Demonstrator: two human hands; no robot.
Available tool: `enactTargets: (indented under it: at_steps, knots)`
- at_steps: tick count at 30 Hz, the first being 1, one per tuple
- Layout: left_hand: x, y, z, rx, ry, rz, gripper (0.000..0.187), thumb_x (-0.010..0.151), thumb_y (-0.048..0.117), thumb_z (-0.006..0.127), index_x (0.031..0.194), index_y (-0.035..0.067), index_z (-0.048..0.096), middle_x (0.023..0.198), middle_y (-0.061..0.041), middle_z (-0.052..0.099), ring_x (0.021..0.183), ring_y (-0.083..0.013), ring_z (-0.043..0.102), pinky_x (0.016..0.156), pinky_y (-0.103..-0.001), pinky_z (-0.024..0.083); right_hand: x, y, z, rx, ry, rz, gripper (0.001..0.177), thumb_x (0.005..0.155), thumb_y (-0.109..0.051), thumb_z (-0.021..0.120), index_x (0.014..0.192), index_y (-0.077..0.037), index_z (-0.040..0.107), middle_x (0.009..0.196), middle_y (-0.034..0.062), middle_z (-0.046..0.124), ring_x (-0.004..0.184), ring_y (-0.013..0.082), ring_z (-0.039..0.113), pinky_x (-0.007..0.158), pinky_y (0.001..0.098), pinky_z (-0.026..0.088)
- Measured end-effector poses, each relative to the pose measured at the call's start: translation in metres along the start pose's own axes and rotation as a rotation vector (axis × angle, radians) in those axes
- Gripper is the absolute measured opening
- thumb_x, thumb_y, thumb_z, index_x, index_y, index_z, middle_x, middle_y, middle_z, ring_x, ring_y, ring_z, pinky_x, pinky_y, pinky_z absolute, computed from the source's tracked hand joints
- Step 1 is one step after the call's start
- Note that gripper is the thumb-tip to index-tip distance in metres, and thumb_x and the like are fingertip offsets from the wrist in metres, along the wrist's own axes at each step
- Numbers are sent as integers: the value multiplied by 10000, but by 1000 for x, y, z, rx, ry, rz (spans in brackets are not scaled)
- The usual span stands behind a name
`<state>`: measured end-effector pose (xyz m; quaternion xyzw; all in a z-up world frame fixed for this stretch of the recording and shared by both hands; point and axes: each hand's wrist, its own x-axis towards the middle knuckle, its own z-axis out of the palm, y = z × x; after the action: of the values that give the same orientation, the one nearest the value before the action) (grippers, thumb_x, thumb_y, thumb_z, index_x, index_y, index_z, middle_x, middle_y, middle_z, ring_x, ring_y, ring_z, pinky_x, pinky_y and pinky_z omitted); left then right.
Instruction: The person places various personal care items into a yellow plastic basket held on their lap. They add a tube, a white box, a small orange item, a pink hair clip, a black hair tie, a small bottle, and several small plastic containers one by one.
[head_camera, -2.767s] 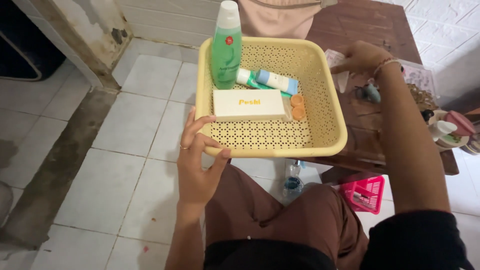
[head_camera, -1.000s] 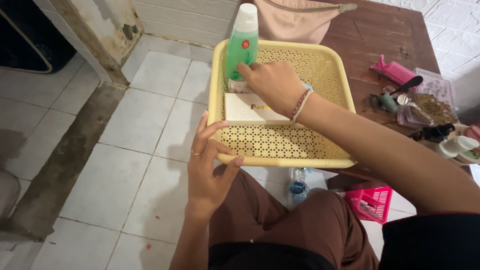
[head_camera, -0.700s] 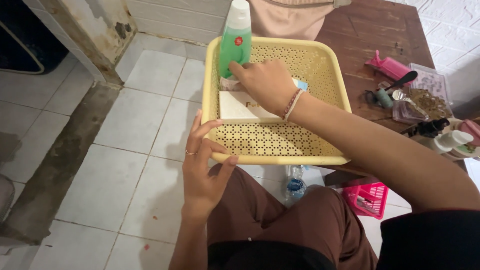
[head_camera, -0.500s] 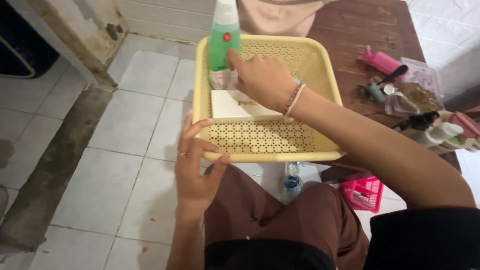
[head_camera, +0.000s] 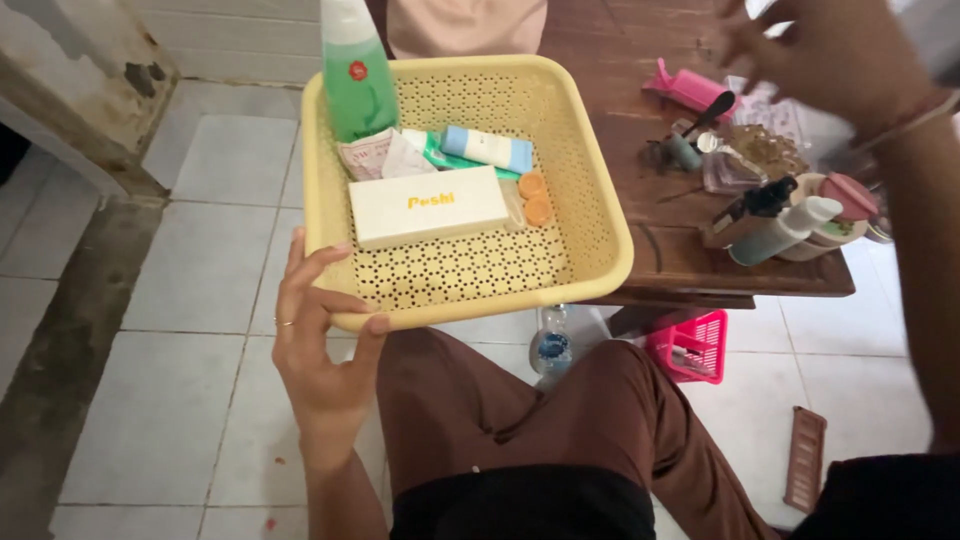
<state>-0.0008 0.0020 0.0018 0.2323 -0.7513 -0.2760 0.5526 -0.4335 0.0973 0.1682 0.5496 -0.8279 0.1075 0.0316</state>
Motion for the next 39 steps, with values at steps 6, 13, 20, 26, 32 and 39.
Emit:
enactTargets:
  at_steps: [6,13,20,26,32,39]
  knots:
    - [1,4,9,2,-9,3,258,1008,268,627,901,46,554,1323,-201,601,1515,-507,390,1278,-619,359,47,214,52,-483,12,-55,263,1053,-243,638,1261,-156,774,1128,12,803,985,284,745,859,423,533]
    - [1,8,15,9,-13,-33,249,1000,291,639,895,84,549,1361,-173,601,1538,-483,377,1261,-568,359,62,186,103,-288,-340,-35,547,951,-106,657,1465,-15,495,1341,273,631,1184,425,617,1041,516,503]
    - [4,5,17,-24,-60,-69,213,979,268,658,879,115,549,1377,-129,606,1553,-457,373,1237,-560,378,80,158,118,-243,-416,68,564,934,-121,702,1471,-107,530,1173,230,740,1021,388,714,910,475,571]
    - [8,-2,24,-71,-88,-36,187,965,245,678,884,126,558,1365,-116,619,1537,-456,401,1243,-555,383,76,59,61,-200,-437,160,599,945,-409,401,1459,-141,551,1297,255,674,1167,415,644,1043,554,524]
    - [9,-5,34,-127,-100,12,170,971,209,685,884,115,573,1371,-88,602,1537,-460,400,1259,-552,381,83,134,42,-262,31,-176,323,1088,-170,657,1351,14,697,1212,234,749,1007,394,715,902,549,541]
    - [10,-1,43,-157,-91,35,206,1003,252,641,892,95,568,1360,-120,599,1528,-495,394,1273,-570,361,28,-52,42,-65,-150,-334,274,1080,-164,587,1295,-9,654,896,164,734,664,247,673,571,326,594]
